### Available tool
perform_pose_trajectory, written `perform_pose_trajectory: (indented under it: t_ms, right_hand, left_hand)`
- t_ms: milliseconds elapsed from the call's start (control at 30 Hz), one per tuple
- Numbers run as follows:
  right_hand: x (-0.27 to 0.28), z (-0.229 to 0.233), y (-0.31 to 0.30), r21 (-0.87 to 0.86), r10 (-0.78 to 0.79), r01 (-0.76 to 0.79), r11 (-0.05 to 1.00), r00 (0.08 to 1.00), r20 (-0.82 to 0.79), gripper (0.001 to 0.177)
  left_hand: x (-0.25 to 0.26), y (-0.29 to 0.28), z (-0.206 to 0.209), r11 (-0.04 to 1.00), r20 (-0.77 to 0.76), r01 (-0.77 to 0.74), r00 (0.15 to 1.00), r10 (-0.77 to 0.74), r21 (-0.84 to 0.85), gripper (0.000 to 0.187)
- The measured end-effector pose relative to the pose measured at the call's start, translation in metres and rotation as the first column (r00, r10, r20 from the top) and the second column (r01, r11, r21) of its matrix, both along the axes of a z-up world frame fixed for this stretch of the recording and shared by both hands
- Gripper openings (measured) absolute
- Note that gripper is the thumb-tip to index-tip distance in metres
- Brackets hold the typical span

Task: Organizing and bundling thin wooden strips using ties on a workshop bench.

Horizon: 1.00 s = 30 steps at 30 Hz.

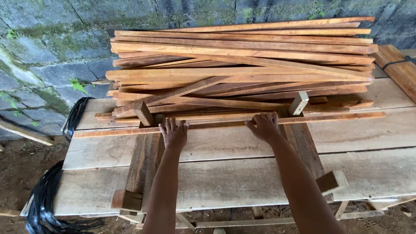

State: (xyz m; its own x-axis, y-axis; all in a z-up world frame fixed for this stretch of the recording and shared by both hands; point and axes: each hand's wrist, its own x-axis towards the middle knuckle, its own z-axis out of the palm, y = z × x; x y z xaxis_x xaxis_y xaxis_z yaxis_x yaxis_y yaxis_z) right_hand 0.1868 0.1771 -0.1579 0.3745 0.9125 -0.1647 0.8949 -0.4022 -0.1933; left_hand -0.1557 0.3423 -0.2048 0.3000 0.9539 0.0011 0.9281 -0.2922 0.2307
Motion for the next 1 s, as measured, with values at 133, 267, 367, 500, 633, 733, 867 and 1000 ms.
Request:
perform_pose_trajectory:
  t_ms: [133, 267, 367, 500, 633, 733, 867, 1000]
  right_hand:
    - [-0.009, 0.001, -0.007, -0.045, -0.025, 0.022, 0.999, 0.998, -0.050, 0.066]
    - [0.035, -0.076, 0.006, -0.032, 0.021, -0.023, 0.999, 0.996, -0.086, 0.061]
    - [0.032, -0.060, -0.006, -0.031, 0.063, -0.064, 0.997, 0.997, -0.049, 0.062]
    - [0.028, -0.057, -0.005, 0.061, 0.017, -0.011, 0.998, 0.994, -0.104, 0.059]
    - [0.033, -0.067, -0.003, 0.102, -0.002, 0.020, 0.995, 0.985, -0.174, 0.057]
    - [0.044, -0.089, 0.008, 0.115, 0.012, 0.007, 0.993, 0.986, -0.167, 0.053]
    - [0.051, -0.099, 0.013, 0.125, 0.012, 0.005, 0.992, 0.991, -0.132, 0.048]
    - [0.053, -0.103, 0.011, 0.147, 0.025, -0.012, 0.989, 0.996, -0.085, 0.048]
  left_hand:
    - [-0.007, 0.004, -0.015, 1.000, -0.043, 0.029, 0.999, -0.029, 0.003, 0.054]
    - [-0.014, -0.005, -0.013, 0.997, -0.073, 0.052, 0.996, -0.056, -0.054, 0.053]
    - [-0.016, -0.016, -0.002, 0.995, -0.098, 0.066, 0.993, -0.073, -0.074, 0.050]
    - [-0.017, 0.002, -0.015, 0.995, -0.098, 0.081, 0.991, -0.087, -0.058, 0.048]
    - [-0.011, 0.017, -0.042, 0.998, -0.119, 0.065, 0.991, -0.068, -0.026, 0.037]
    - [-0.007, 0.019, -0.043, 0.999, -0.154, 0.046, 0.987, -0.043, 0.019, 0.030]
    - [-0.004, 0.042, -0.082, 0.994, -0.163, 0.060, 0.986, -0.045, 0.088, 0.026]
    - [-0.011, 0.021, -0.057, 0.988, -0.089, 0.061, 0.995, -0.049, 0.139, 0.028]
